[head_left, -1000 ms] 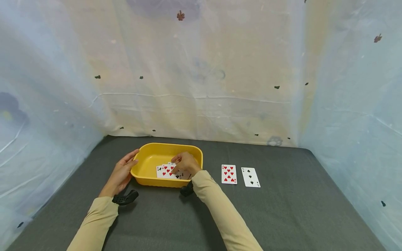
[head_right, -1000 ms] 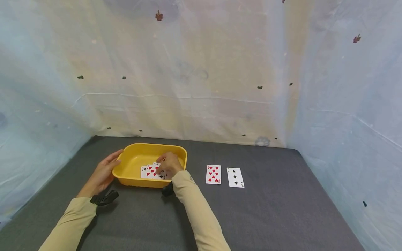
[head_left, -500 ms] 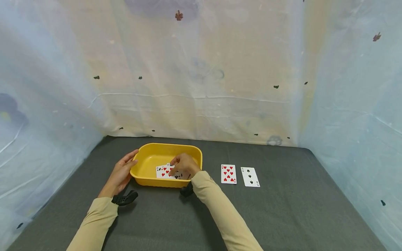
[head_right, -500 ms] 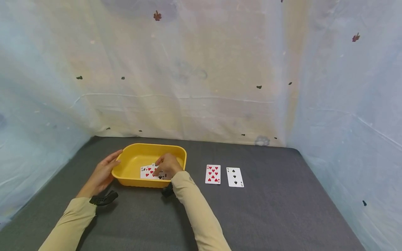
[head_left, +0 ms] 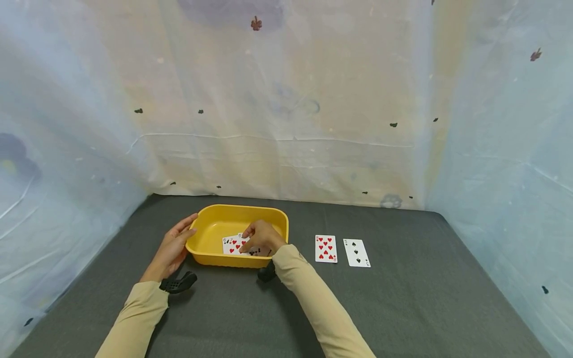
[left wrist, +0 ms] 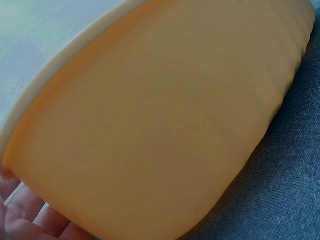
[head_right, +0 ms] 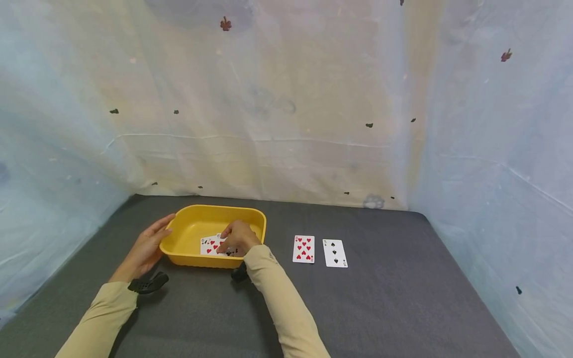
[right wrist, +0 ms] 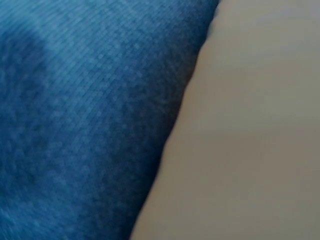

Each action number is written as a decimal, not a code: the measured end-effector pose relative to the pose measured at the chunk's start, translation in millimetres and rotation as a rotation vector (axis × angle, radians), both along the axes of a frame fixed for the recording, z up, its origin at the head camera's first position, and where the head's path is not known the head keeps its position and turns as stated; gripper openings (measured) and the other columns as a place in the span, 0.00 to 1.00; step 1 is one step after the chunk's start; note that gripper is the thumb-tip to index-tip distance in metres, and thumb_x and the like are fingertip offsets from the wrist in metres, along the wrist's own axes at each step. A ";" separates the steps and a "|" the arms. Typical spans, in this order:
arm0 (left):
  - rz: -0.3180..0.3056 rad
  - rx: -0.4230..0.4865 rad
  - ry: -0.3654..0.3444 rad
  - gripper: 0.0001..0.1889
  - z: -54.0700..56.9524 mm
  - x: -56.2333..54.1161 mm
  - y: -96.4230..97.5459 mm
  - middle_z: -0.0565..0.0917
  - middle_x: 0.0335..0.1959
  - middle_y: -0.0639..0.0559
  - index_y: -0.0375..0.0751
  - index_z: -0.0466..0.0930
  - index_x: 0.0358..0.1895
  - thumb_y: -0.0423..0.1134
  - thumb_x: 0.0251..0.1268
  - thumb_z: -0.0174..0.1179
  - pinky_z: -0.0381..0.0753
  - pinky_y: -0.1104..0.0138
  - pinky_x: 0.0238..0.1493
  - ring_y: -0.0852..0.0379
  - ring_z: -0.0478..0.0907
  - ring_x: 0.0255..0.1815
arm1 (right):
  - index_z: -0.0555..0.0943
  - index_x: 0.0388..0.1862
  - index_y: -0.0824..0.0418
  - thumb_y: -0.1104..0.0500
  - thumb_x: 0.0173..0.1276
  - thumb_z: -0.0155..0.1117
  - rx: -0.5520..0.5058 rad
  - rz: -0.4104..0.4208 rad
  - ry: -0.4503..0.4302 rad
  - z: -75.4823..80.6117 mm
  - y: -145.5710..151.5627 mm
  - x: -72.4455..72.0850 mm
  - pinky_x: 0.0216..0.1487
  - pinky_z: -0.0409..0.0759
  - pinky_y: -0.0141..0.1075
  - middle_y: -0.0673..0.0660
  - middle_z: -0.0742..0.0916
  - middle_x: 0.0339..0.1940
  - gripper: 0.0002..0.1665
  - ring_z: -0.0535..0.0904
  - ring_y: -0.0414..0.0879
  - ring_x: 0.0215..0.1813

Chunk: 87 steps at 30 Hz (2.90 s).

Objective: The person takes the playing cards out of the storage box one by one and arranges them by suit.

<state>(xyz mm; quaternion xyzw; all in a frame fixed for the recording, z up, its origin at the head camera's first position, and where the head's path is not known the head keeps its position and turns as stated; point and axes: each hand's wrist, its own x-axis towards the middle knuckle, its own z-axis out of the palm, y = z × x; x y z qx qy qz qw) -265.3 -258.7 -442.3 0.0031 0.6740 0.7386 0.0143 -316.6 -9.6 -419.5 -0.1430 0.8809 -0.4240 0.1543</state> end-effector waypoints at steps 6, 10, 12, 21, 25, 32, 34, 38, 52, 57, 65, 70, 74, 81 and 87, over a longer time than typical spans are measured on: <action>0.002 -0.004 0.000 0.29 -0.7 -1.0 0.0 0.46 0.78 0.43 0.43 0.47 0.78 0.35 0.79 0.43 0.71 0.65 0.61 0.45 0.51 0.74 | 0.82 0.39 0.62 0.65 0.47 0.81 -0.018 0.024 0.001 0.9 0.4 -1.0 0.36 0.76 0.30 0.51 0.82 0.34 0.20 0.74 0.43 0.34; 0.005 0.005 0.001 0.29 -0.8 -0.7 0.4 0.46 0.78 0.43 0.42 0.48 0.78 0.34 0.79 0.43 0.70 0.65 0.61 0.45 0.50 0.75 | 0.81 0.39 0.62 0.64 0.48 0.81 -0.030 0.043 -0.001 1.3 1.7 -1.9 0.37 0.76 0.29 0.51 0.81 0.35 0.20 0.74 0.43 0.34; 0.005 0.006 0.003 0.29 -0.9 -0.9 1.0 0.46 0.78 0.43 0.41 0.48 0.78 0.34 0.79 0.42 0.70 0.66 0.61 0.45 0.50 0.75 | 0.81 0.39 0.62 0.64 0.49 0.81 -0.042 0.052 0.000 1.6 2.5 -2.3 0.37 0.76 0.30 0.51 0.81 0.35 0.20 0.74 0.43 0.34; 0.000 -0.005 0.011 0.29 -2.3 -1.6 0.9 0.45 0.78 0.44 0.43 0.48 0.78 0.36 0.79 0.43 0.71 0.66 0.61 0.45 0.49 0.75 | 0.82 0.40 0.64 0.68 0.51 0.78 -0.171 0.051 -0.020 2.3 1.8 -2.3 0.33 0.78 0.29 0.52 0.82 0.32 0.18 0.75 0.43 0.31; 0.000 -0.014 0.016 0.29 -3.2 -1.4 -0.4 0.45 0.78 0.44 0.43 0.48 0.78 0.35 0.79 0.43 0.71 0.67 0.60 0.45 0.49 0.75 | 0.83 0.42 0.68 0.74 0.50 0.76 -0.264 0.052 -0.071 3.4 0.5 -0.6 0.33 0.82 0.32 0.55 0.83 0.32 0.19 0.78 0.44 0.30; 0.004 -0.028 0.017 0.29 -3.7 -1.4 -0.5 0.44 0.78 0.44 0.43 0.48 0.78 0.36 0.79 0.43 0.72 0.68 0.59 0.44 0.50 0.75 | 0.82 0.44 0.68 0.75 0.51 0.74 -0.260 0.064 -0.117 5.7 -0.4 1.7 0.32 0.84 0.36 0.57 0.82 0.28 0.20 0.80 0.46 0.26; 0.006 -0.024 0.014 0.28 -3.2 -0.7 -0.2 0.44 0.78 0.44 0.42 0.48 0.78 0.35 0.79 0.42 0.73 0.68 0.59 0.44 0.50 0.75 | 0.82 0.44 0.67 0.74 0.52 0.74 -0.261 0.065 -0.106 6.3 0.0 1.7 0.31 0.83 0.35 0.57 0.83 0.28 0.19 0.79 0.46 0.26; 0.010 -0.019 0.012 0.28 -2.7 -0.5 0.4 0.44 0.78 0.43 0.42 0.48 0.78 0.34 0.79 0.42 0.73 0.69 0.58 0.44 0.49 0.75 | 0.81 0.46 0.66 0.73 0.55 0.73 -0.313 0.062 -0.088 6.5 0.9 1.0 0.32 0.83 0.38 0.57 0.84 0.26 0.19 0.79 0.50 0.27; 0.001 -0.010 0.025 0.29 -3.6 -0.8 0.0 0.45 0.78 0.43 0.42 0.48 0.78 0.35 0.79 0.43 0.70 0.67 0.61 0.44 0.49 0.75 | 0.77 0.52 0.69 0.72 0.66 0.62 -0.498 -0.067 -0.100 10.5 3.2 3.5 0.42 0.84 0.48 0.60 0.80 0.32 0.16 0.82 0.49 0.32; 0.004 -0.006 0.022 0.29 -3.5 -1.8 0.2 0.45 0.78 0.43 0.42 0.48 0.78 0.35 0.79 0.43 0.70 0.67 0.61 0.45 0.49 0.75 | 0.77 0.51 0.68 0.70 0.66 0.64 -0.533 -0.098 -0.071 13.6 4.6 3.2 0.45 0.84 0.46 0.58 0.81 0.32 0.14 0.81 0.47 0.33; 0.001 -0.006 0.011 0.29 -2.3 -1.7 -0.1 0.45 0.78 0.44 0.43 0.48 0.78 0.35 0.79 0.43 0.70 0.66 0.60 0.44 0.49 0.75 | 0.78 0.45 0.70 0.69 0.67 0.64 -0.620 -0.126 -0.011 16.6 8.2 4.9 0.48 0.82 0.50 0.57 0.84 0.34 0.09 0.82 0.45 0.34; 0.004 0.006 0.008 0.29 -2.6 -1.5 -0.3 0.45 0.78 0.44 0.42 0.48 0.78 0.35 0.79 0.44 0.70 0.68 0.60 0.45 0.49 0.75 | 0.79 0.47 0.69 0.69 0.67 0.63 -0.660 -0.122 -0.033 21.1 12.3 8.8 0.46 0.83 0.48 0.58 0.85 0.35 0.10 0.81 0.46 0.35; 0.004 0.010 0.006 0.29 -2.8 -1.8 0.1 0.45 0.78 0.44 0.43 0.48 0.78 0.36 0.79 0.44 0.70 0.68 0.60 0.45 0.48 0.75 | 0.79 0.48 0.67 0.69 0.65 0.65 -0.655 -0.120 -0.042 25.4 15.5 12.6 0.46 0.83 0.47 0.57 0.84 0.35 0.12 0.82 0.46 0.36; 0.010 0.009 0.004 0.29 -2.3 -1.2 0.4 0.45 0.78 0.44 0.43 0.48 0.78 0.36 0.79 0.44 0.70 0.68 0.60 0.45 0.49 0.75 | 0.78 0.52 0.69 0.71 0.64 0.65 -0.688 -0.095 -0.042 29.9 22.4 17.4 0.46 0.83 0.42 0.56 0.83 0.36 0.17 0.81 0.46 0.38; 0.010 0.006 0.004 0.29 -2.6 -1.6 1.2 0.45 0.78 0.44 0.43 0.48 0.78 0.35 0.79 0.44 0.72 0.69 0.59 0.45 0.49 0.75 | 0.78 0.54 0.68 0.70 0.64 0.66 -0.711 -0.091 -0.022 34.4 33.4 20.8 0.47 0.83 0.42 0.56 0.83 0.38 0.19 0.82 0.46 0.40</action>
